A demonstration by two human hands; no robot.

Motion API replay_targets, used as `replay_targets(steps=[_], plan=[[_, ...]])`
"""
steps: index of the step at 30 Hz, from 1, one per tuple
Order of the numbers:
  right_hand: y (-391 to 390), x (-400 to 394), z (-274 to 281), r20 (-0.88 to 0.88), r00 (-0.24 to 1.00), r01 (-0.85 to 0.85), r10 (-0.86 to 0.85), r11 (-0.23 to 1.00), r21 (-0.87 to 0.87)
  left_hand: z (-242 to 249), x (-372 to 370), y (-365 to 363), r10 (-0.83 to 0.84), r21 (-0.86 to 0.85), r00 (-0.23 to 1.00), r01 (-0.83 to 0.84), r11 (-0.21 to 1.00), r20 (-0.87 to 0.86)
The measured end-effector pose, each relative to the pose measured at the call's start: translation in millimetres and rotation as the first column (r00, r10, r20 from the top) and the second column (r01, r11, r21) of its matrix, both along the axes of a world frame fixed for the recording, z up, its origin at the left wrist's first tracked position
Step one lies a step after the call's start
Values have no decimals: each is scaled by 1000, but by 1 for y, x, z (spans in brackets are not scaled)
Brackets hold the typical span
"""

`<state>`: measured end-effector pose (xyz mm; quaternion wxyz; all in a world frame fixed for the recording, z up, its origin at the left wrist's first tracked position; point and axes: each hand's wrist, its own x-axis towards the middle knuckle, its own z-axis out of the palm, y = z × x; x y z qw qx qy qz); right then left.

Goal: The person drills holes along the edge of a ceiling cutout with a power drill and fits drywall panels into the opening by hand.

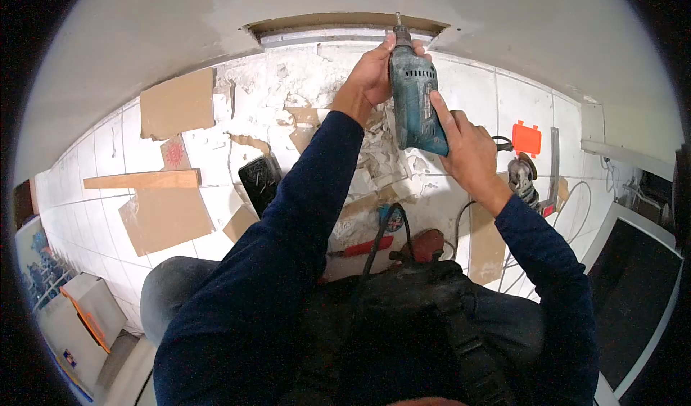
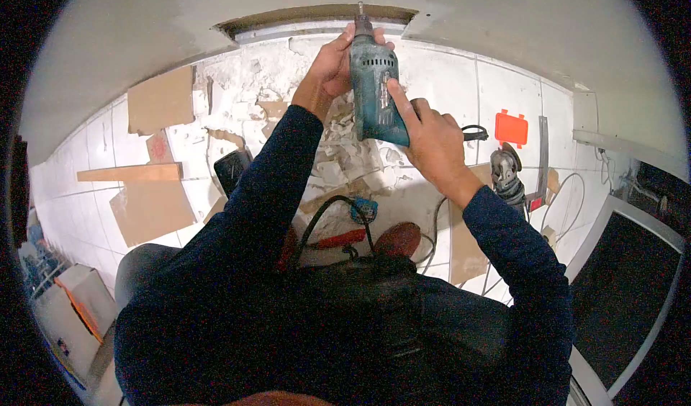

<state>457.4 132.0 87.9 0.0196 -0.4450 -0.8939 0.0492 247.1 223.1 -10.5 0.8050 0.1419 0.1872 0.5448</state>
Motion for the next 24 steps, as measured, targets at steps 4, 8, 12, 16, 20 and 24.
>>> replay_targets(steps=[4, 8, 12, 16, 20, 24], plan=[[0, 2, -4, 33, 999, -1, 1, 1000, -7, -1, 0, 5, 25, -104, 1000, -24, 994, 4], [-1, 0, -1, -10, 1000, -10, 10, 1000, -4, 4, -7, 8, -21, -54, 992, 15, 998, -122], [3, 1, -1, 43, 999, -21, 20, 999, 28, 23, 2, 11, 63, -150, 929, -125, 981, -363], [-1, -1, 0, 74, 997, -17, 15, 999, 33, 29, 6, 12, 35, -126, 552, -251, 960, -833], [-1, 7, -3, 73, 997, -43, 38, 997, 59, 37, -5, 7, -20, -188, 658, -185, 965, -753], [-10, 20, -3, 65, 994, -93, 91, 995, 26, 1, -20, 13, 60, -106, 641, -217, 970, -765]])
